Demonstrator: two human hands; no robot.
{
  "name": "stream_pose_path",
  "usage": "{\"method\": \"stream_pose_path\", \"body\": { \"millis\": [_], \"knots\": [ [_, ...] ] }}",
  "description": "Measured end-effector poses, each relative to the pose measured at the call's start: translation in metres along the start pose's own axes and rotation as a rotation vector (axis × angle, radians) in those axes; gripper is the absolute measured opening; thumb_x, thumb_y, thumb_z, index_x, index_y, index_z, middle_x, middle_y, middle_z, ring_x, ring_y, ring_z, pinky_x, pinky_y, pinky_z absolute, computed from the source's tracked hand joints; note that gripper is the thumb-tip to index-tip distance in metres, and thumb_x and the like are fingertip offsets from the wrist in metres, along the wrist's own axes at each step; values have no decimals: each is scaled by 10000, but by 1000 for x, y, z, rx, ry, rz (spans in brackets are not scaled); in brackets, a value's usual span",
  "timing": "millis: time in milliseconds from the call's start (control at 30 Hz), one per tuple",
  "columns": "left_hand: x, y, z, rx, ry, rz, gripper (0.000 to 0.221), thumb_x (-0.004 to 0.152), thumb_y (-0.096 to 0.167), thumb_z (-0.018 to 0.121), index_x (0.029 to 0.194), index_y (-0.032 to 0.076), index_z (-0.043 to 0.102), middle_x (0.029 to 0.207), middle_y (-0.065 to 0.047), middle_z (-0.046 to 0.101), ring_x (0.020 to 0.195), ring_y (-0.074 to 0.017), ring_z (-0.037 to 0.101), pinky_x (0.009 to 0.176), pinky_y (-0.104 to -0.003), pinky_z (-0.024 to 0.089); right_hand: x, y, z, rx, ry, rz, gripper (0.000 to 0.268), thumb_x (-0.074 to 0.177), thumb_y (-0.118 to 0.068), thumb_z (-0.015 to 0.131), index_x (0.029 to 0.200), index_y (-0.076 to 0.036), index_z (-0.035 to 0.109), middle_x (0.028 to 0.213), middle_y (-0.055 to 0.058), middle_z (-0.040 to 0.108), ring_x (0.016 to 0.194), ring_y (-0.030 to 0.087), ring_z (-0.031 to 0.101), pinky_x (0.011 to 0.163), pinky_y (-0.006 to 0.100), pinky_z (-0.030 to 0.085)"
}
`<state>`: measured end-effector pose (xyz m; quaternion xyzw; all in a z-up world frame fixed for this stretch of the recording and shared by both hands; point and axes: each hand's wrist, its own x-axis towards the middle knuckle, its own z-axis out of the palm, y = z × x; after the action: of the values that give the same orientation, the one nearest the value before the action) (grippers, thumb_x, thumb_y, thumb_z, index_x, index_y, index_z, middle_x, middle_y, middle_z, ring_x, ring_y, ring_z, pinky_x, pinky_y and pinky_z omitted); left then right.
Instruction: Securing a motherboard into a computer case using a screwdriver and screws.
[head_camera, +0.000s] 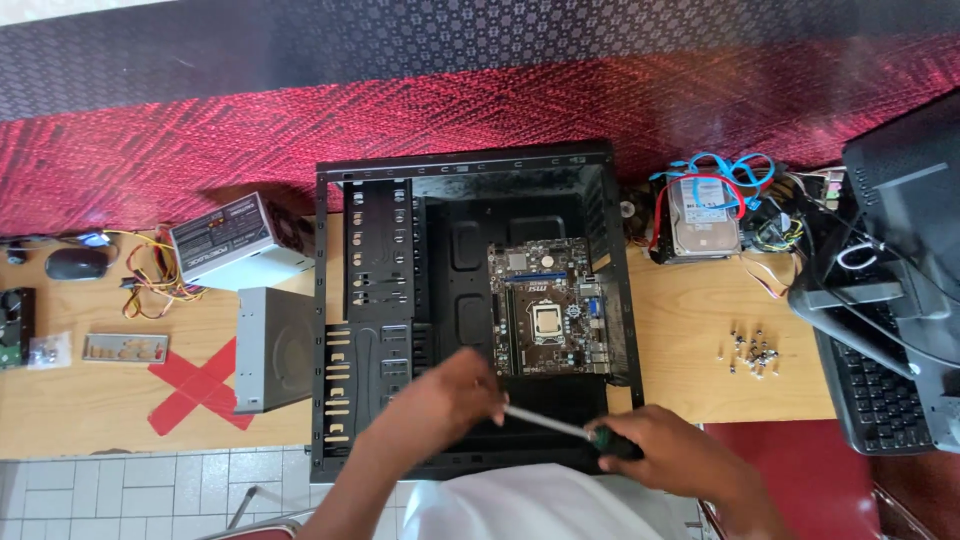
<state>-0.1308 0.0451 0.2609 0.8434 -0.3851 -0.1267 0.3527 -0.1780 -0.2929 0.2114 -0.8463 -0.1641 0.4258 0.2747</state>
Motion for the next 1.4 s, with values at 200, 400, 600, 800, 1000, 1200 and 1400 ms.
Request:
{"method": "stream_pose_path", "body": {
  "millis": [200, 400, 600, 800, 1000, 1200, 1400],
  "knots": [
    [-21, 2, 36, -370, 92, 17, 121, 905, -18, 793, 955, 89, 771, 1021, -100, 647, 986, -238, 672, 783, -336, 599, -18, 4, -2, 29, -213, 112, 538, 883, -512, 774, 1398, -413, 655, 1350, -131, 732, 1216, 150, 593, 1017, 288, 446],
    [-14, 7, 45, -328, 405, 73, 178, 896, -104, 756, 1000, 38, 726, 946, -96, 629, 930, -263, 630, 740, -339, 583, -22, -16, -2, 68, -266, 374, 545, 909, -585, 716, 1439, -555, 591, 1327, -101, 648, 1347, 69, 471, 1038, 255, 473],
    [-11, 9, 41, -340, 338, 88, 205, 878, -111, 787, 976, 59, 726, 960, -96, 566, 930, -261, 625, 793, -335, 635, -23, -10, -8, 28, -298, 365, 596, 897, -650, 717, 1466, -596, 547, 1401, -36, 593, 1396, 139, 455, 1047, 290, 481],
    [-12, 24, 19, -257, 178, 151, 103, 918, -65, 785, 993, -24, 726, 1005, -132, 568, 989, -285, 611, 738, -344, 533, -28, -2, -18, 202, -196, 38, 831, 706, -879, 645, 1371, -383, 666, 1330, -109, 681, 1261, 105, 644, 997, 274, 492],
    [-13, 22, 8, -524, 323, 170, 163, 921, -23, 795, 1031, 71, 720, 1008, -70, 555, 933, -279, 575, 810, -425, 528, -72, -28, -50, 1205, -417, -274, 709, 911, -438, 951, 1349, -64, 538, 1345, 101, 399, 1233, 212, 592, 1078, 301, 403],
    [4, 13, 39, -863, 795, 90, 369, 814, 99, 863, 1166, 115, 754, 882, -92, 719, 820, -270, 678, 755, -365, 595, -44, 11, 2, 1499, -49, -512, 689, 904, -252, 969, 1320, 82, 534, 1324, 372, 586, 974, 578, 767, 778, 597, 714],
    [23, 18, 23, -1116, 648, 79, 177, 1066, 174, 637, 1154, 87, 763, 965, -57, 568, 957, -236, 607, 878, -393, 554, -16, 31, 57, 1770, 53, -453, 654, 819, -121, 911, 1321, 38, 523, 1292, 285, 614, 846, 540, 757, 518, 498, 675]
  ]
}}
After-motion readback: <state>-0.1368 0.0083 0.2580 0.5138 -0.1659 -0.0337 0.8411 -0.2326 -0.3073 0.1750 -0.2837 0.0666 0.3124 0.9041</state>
